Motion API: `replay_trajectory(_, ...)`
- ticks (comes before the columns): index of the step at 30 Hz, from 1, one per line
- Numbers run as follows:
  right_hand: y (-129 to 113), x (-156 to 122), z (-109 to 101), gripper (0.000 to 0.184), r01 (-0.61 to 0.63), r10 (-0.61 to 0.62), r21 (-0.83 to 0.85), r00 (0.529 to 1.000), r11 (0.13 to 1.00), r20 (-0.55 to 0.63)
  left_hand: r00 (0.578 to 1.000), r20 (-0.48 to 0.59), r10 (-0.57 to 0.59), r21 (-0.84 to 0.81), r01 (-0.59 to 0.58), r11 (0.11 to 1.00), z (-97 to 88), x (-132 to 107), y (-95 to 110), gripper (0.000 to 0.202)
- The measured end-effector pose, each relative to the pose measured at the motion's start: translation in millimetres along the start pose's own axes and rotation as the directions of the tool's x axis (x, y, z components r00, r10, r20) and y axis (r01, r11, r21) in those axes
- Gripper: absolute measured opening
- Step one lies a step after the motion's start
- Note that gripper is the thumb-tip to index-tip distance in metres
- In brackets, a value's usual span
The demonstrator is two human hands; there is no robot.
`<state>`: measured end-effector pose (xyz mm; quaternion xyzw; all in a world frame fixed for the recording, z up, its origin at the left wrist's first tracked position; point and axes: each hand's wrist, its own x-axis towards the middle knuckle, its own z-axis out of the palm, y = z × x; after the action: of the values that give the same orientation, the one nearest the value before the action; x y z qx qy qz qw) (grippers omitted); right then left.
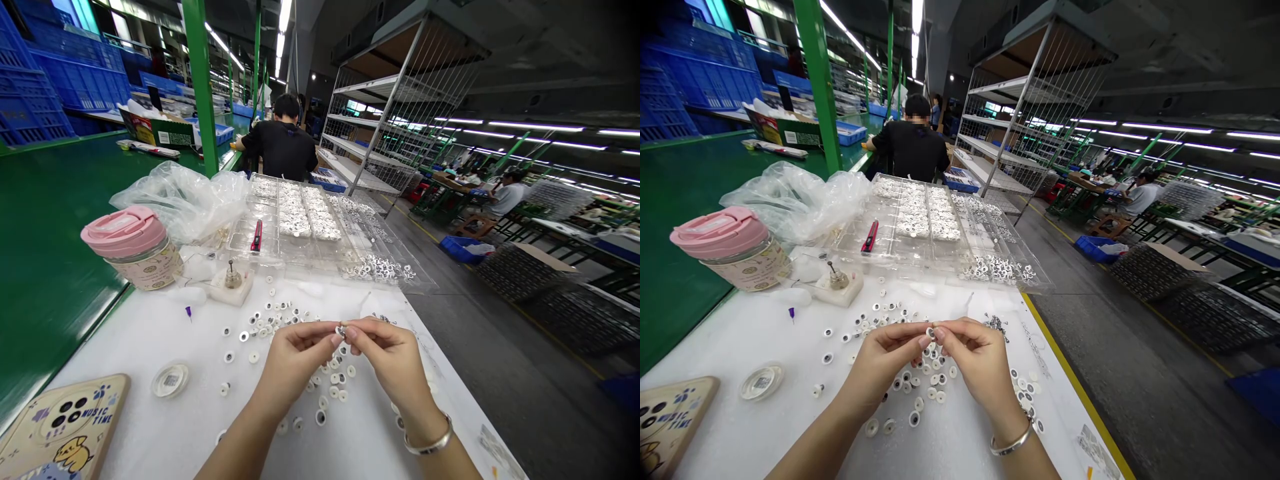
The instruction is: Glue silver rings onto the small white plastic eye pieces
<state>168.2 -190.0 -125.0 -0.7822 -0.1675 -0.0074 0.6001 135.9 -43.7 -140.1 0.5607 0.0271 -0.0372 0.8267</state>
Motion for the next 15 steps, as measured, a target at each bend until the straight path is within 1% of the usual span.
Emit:
replay_trajectory(6,2.0,-1.5,-1.7,0.020,0.180,-0.176,-0.096,0.983,0.979,0.042,1.000,-0.011,0.021,-0.023,-0.021,1.000,-0.1,-0.1,-1.7,0.026)
replay_trajectory(11,1.8,-2.6,-1.3,0.026,0.282,-0.276,-0.127,0.959,0.951,0.057,1.000,0.003,0.030,-0.042,-0.030,0.999,-1.3,-0.2,-2.1,0.027)
replay_trajectory(15,1.2,-4.8,-0.4,0.029,0.351,-0.349,-0.179,0.936,0.919,0.046,1.000,-0.004,0.028,-0.044,-0.029,0.999,-1.5,-0.5,-1.1,0.027)
